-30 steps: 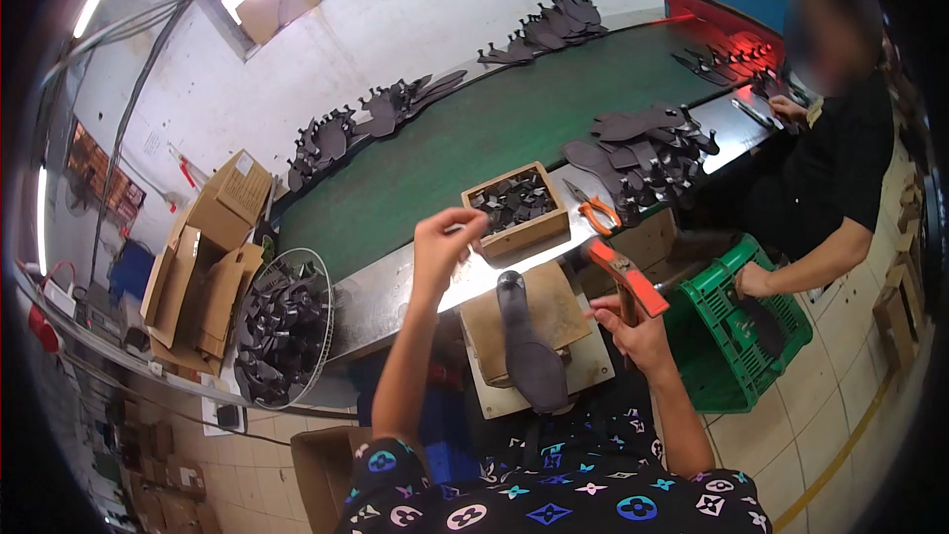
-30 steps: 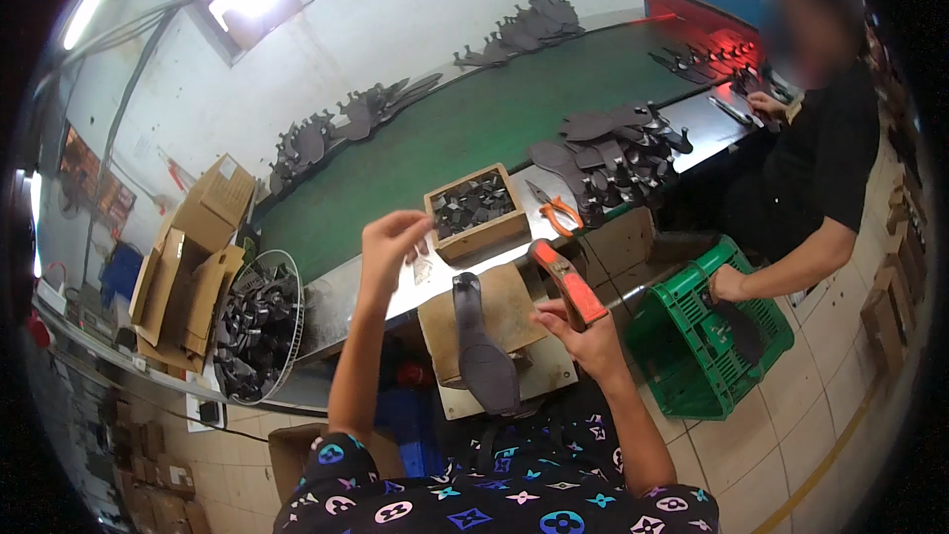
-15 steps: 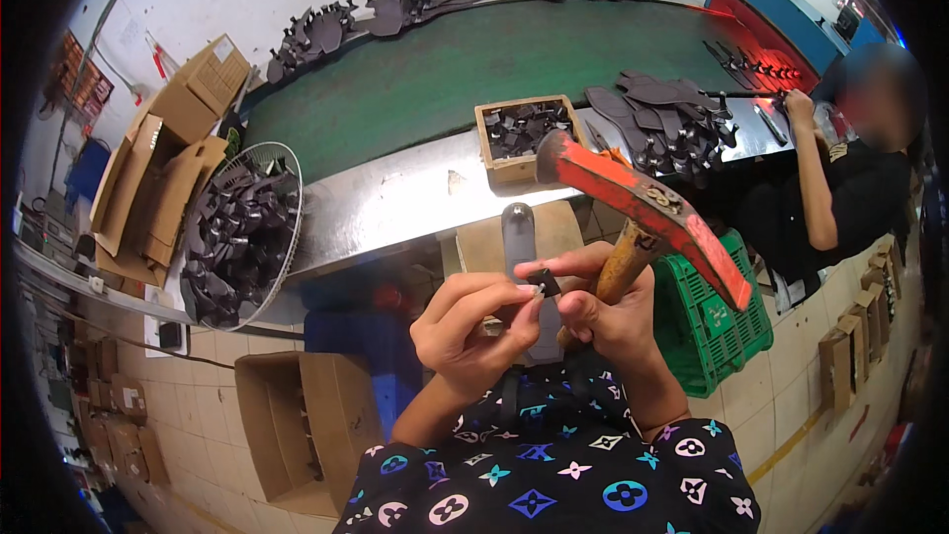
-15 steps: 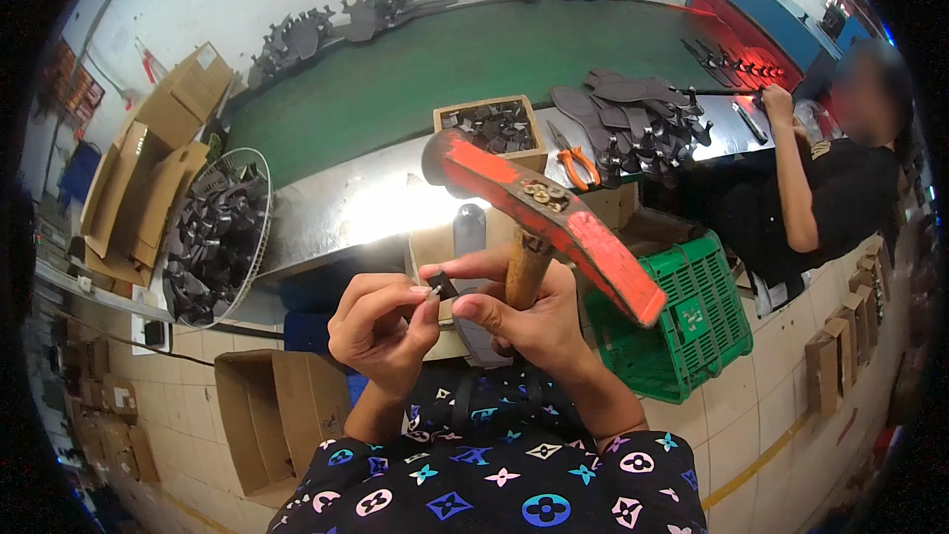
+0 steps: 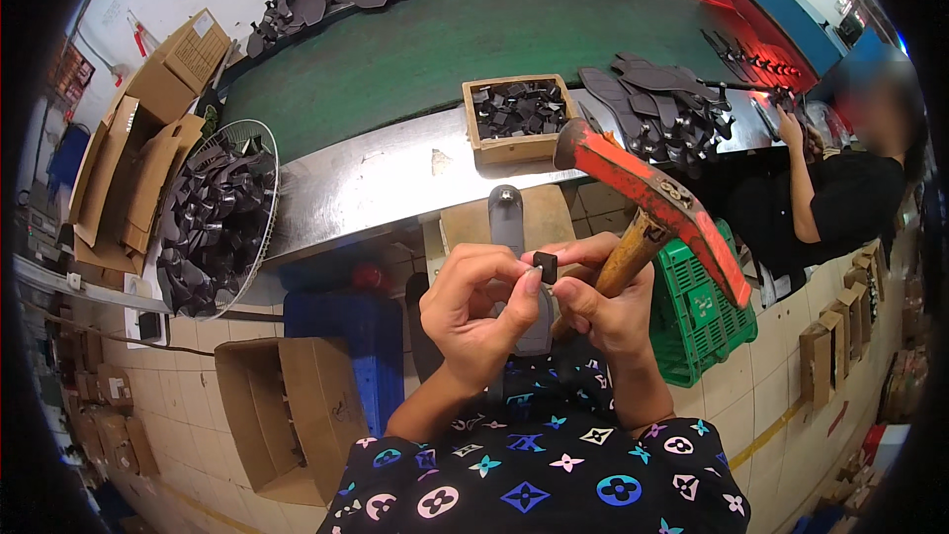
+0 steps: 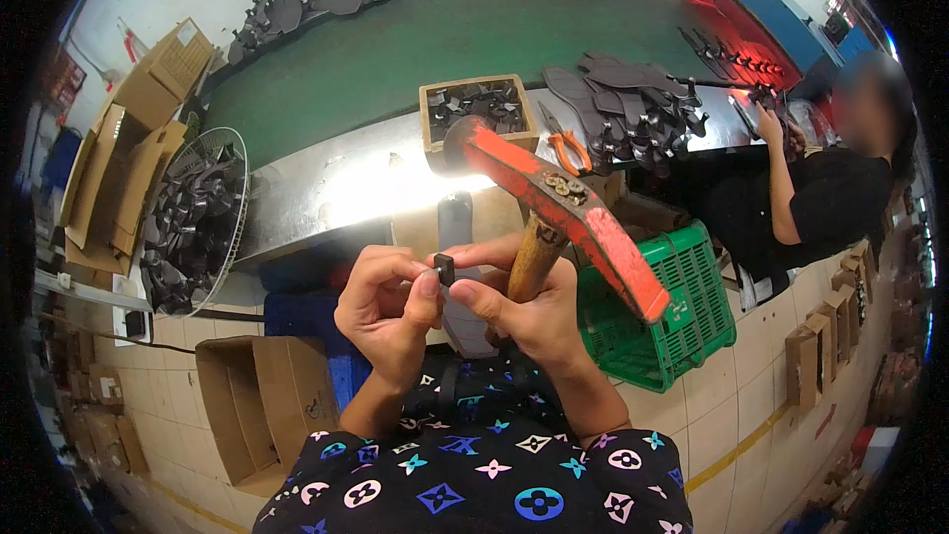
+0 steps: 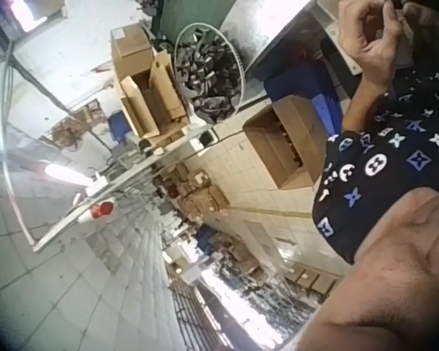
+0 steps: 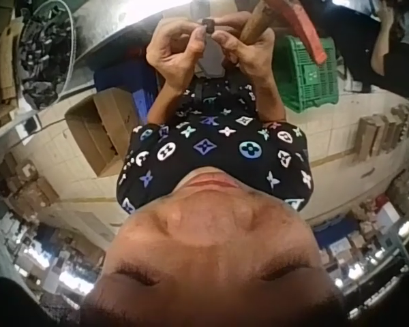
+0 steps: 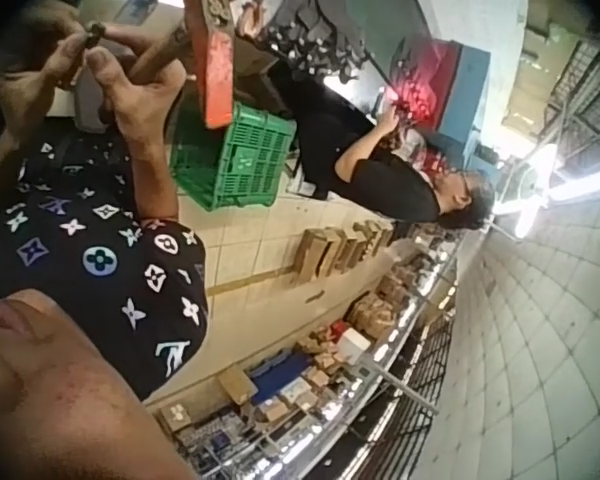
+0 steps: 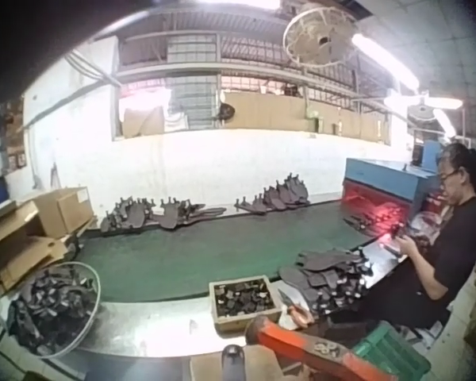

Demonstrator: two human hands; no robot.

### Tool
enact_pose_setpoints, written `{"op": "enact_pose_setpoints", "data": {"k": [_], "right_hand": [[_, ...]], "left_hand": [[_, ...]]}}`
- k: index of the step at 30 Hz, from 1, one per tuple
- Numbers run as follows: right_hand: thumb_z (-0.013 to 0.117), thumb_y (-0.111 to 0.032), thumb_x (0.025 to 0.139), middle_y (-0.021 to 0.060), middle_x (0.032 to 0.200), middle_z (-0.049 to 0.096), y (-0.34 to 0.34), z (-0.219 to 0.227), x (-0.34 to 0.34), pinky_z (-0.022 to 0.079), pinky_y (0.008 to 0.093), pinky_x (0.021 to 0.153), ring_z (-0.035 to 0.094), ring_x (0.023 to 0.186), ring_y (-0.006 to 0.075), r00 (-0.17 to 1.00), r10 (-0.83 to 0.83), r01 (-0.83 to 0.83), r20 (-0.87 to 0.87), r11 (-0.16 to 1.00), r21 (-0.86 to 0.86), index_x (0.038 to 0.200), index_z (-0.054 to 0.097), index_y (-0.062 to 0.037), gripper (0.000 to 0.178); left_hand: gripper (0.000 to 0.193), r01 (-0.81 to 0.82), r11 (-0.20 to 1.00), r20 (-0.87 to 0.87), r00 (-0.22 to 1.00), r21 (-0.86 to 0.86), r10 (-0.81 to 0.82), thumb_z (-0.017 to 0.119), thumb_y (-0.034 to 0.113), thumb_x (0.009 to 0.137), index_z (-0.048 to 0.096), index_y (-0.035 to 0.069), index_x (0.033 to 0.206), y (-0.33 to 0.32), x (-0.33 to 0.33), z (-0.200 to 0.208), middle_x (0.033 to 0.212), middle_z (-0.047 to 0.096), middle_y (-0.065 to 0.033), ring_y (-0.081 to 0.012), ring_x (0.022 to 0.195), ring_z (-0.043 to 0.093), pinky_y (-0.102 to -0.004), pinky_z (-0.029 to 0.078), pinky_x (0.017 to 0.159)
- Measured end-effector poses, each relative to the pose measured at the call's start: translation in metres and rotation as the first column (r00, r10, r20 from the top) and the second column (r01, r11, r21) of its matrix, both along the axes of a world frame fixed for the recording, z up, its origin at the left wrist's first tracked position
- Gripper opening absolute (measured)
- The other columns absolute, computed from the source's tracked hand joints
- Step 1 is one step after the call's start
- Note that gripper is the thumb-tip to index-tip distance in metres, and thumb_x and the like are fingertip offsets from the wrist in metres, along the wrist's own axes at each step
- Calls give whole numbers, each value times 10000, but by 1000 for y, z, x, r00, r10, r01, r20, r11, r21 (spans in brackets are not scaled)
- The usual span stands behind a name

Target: The recorder is assembling shoe components, specifically attaching and securing a heel-like structure onto a shoe upper using a hammer and possibly small nails or staples.

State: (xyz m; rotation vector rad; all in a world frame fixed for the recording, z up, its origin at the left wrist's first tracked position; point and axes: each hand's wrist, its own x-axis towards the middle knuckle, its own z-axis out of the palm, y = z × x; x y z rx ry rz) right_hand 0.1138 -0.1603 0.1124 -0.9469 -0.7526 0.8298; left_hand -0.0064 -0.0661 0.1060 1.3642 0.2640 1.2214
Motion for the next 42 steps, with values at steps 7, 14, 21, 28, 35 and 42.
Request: {"op": "enact_pose_setpoints", "data": {"k": [7,14,21,28,35,42], "right_hand": [[695,-35,879,146,1023,717,21,-19,30,348,170,411,487,482,21,965,-171,191,197,978,-85,1041,670,2,168],[707,-131,890,1,790,670,63,-57,77,388,218,572,534,653,46,904,-35,184,426,931,-316,1051,697,11,215],[690,-93,880,113,918,685,89,-92,82,488,319,754,638,833,193,780,48,94,624,977,-193,1042,665,28,204],[678,-15,817,173,891,631,85,-68,74,482,391,726,627,817,354,608,43,86,792,989,-120,1032,636,9,220],[667,52,770,149,964,612,79,-69,72,496,356,761,617,845,325,485,50,91,873,990,-107,996,617,36,232],[707,8,806,131,967,614,73,-68,72,505,338,747,634,843,286,380,59,165,923,978,-130,1021,635,17,227]], "left_hand": [[202,12,988,-345,937,156,43,770,48,821,667,-20,981,39,17,-35,954,643,-100,-120,760,649,-243,513,644],[323,24,944,-584,791,330,184,795,291,798,700,76,1020,103,60,-108,945,716,-77,-292,929,656,-513,310,1070],[274,102,977,-597,802,190,32,786,227,771,721,74,989,105,47,-123,950,723,-79,-243,926,671,-527,272,1112],[237,120,979,-595,804,168,4,761,155,763,720,59,975,109,44,-131,939,726,-82,-272,922,669,-512,292,1117],[262,128,936,-616,780,328,109,790,156,745,705,46,968,106,43,-110,885,713,-109,-261,812,671,-440,436,965],[585,145,950,-585,810,278,48,808,104,764,471,18,1234,113,40,-115,967,679,-90,-139,849,630,-297,506,771]]}}
